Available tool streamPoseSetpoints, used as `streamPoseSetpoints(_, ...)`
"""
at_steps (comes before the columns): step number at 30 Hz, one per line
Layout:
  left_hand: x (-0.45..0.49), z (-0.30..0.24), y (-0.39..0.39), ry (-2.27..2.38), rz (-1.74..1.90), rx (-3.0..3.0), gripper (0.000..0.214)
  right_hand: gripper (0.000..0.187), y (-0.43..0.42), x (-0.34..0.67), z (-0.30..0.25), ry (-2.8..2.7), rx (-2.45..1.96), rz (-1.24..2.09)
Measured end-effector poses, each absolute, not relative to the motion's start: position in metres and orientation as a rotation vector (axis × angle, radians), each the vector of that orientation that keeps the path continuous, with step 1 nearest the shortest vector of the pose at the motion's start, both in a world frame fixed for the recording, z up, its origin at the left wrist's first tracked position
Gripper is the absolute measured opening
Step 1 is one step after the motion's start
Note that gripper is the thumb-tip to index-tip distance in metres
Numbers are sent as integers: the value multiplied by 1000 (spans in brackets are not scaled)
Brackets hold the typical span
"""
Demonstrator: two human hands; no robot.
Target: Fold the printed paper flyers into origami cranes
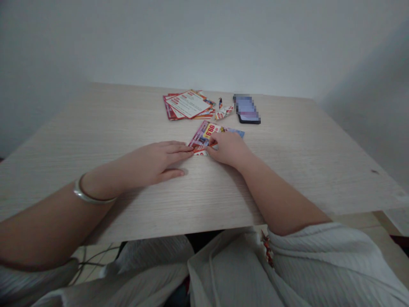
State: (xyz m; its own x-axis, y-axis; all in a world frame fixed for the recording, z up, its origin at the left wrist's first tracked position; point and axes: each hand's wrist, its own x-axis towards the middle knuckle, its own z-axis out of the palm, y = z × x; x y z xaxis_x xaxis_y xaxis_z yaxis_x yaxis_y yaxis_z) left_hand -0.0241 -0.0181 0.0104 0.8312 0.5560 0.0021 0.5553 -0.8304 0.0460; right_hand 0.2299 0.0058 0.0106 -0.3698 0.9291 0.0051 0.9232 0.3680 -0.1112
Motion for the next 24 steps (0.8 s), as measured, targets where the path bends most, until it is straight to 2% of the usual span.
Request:
streamPoseSetpoints(8, -26, 9, -16, 877, 60, 3052, 59, 34, 13, 229, 8, -2599, -1759, 71)
streamPoseSetpoints(24, -18, 11, -18, 911, 91, 3090, 54, 30, 14, 227, 12, -2599, -1828, 75)
